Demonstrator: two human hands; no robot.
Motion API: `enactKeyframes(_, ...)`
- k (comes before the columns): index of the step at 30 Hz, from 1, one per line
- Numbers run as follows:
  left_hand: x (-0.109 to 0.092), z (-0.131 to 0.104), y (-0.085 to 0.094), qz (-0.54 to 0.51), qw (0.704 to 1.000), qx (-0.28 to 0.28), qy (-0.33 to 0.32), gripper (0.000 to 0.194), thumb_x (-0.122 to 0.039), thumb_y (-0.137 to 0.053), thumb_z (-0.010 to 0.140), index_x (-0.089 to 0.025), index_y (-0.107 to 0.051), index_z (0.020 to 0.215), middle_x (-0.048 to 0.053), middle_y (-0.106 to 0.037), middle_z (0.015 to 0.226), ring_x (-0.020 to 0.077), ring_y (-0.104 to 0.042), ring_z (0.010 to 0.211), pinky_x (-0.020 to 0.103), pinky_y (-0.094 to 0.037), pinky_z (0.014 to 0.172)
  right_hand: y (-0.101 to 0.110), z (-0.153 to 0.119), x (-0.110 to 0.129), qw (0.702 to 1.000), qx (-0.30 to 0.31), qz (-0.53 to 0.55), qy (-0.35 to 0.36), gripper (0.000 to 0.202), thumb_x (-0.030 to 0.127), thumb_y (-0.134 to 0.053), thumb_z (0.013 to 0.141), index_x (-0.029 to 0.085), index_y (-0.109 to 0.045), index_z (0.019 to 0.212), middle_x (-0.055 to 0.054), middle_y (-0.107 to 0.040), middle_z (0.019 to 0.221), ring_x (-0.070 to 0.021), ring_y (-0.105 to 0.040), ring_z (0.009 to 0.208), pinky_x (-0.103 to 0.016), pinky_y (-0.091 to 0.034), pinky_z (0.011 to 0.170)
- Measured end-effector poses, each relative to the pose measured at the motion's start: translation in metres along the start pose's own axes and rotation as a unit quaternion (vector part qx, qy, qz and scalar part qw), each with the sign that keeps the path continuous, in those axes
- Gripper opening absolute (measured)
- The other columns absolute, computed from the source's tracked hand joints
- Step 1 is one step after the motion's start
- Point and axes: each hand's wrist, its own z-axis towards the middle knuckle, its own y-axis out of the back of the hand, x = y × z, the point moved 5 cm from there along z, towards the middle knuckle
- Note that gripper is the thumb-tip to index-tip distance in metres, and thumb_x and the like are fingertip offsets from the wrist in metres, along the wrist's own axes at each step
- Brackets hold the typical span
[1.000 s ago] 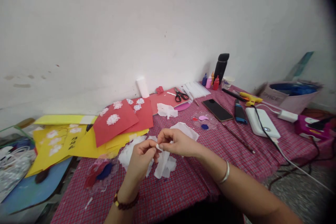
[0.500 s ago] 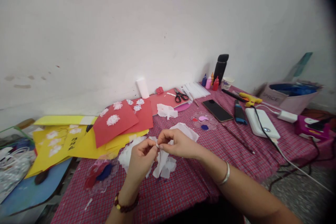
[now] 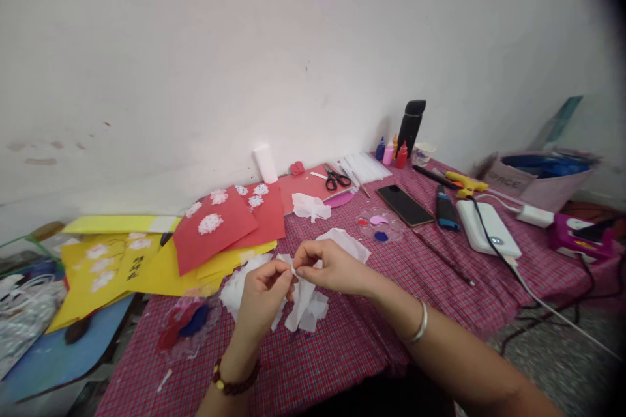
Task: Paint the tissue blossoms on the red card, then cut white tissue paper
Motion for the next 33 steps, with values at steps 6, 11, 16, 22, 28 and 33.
enactKeyframes(6,-0.001,-0.001,-0.001,-0.008,1.0,0.004,-0.001,0.018,-0.026,-0.06,0.082,-0.017,-0.063,0.067,-0.003,-0.058,0.055,0.0108,-0.054,0.048,0.022,-0.043,0.051,0.0,0.0,-0.001,1.0,-0.002,-0.007,-0.001,0.005,0.016,-0.056,0.078,0.016,-0.062,0.078,0.002,-0.059,0.069,-0.01,-0.053,0.064,-0.022,-0.043,0.063)
enactKeyframes(11,-0.002,0.0,-0.001,0.003,1.0,-0.007,0.005,0.017,-0.025,-0.06,0.079,-0.016,-0.062,0.064,-0.003,-0.058,0.053,0.011,-0.054,0.047,0.022,-0.042,0.05,-0.001,0.0,-0.003,1.0,0.003,-0.009,0.002,0.006,0.017,-0.057,0.079,0.016,-0.062,0.079,0.002,-0.059,0.069,-0.0101,-0.053,0.064,-0.022,-0.043,0.064)
enactKeyframes(16,-0.005,0.0,-0.001,0.02,1.0,-0.011,0.009,0.017,-0.025,-0.058,0.078,-0.017,-0.062,0.063,-0.003,-0.058,0.052,0.0113,-0.053,0.047,0.022,-0.042,0.05,0.0,0.0,-0.002,1.0,0.002,-0.009,-0.001,0.005,0.015,-0.056,0.079,0.016,-0.061,0.078,0.002,-0.058,0.069,-0.0103,-0.052,0.064,-0.022,-0.042,0.062)
enactKeyframes(22,-0.015,-0.001,-0.005,0.048,0.997,-0.054,0.005,0.017,-0.028,-0.06,0.076,-0.017,-0.063,0.063,-0.003,-0.054,0.049,0.0112,-0.05,0.047,0.021,-0.039,0.048,0.0,-0.001,0.002,1.0,-0.009,-0.01,0.0,0.007,0.023,-0.059,0.082,0.016,-0.06,0.083,0.001,-0.059,0.072,-0.0112,-0.053,0.067,-0.023,-0.042,0.063)
enactKeyframes(28,-0.006,0.001,-0.005,-0.001,0.996,-0.09,0.006,0.017,-0.029,-0.059,0.077,-0.016,-0.063,0.067,-0.003,-0.056,0.053,0.0107,-0.051,0.049,0.021,-0.04,0.05,0.003,0.003,-0.009,0.992,-0.126,-0.024,0.005,0.005,0.018,-0.055,0.079,0.017,-0.056,0.074,0.002,-0.056,0.066,-0.0102,-0.05,0.061,-0.022,-0.038,0.057)
enactKeyframes(33,0.006,0.006,0.006,-0.195,0.967,-0.153,0.057,0.017,-0.029,-0.065,0.069,-0.017,-0.056,0.063,-0.001,-0.06,0.057,0.0114,-0.053,0.05,0.023,-0.044,0.05,0.011,0.009,-0.025,0.962,-0.176,0.201,-0.063,0.024,0.038,-0.061,0.078,0.018,-0.049,0.072,0.001,-0.061,0.067,-0.0098,-0.055,0.056,-0.023,-0.046,0.057)
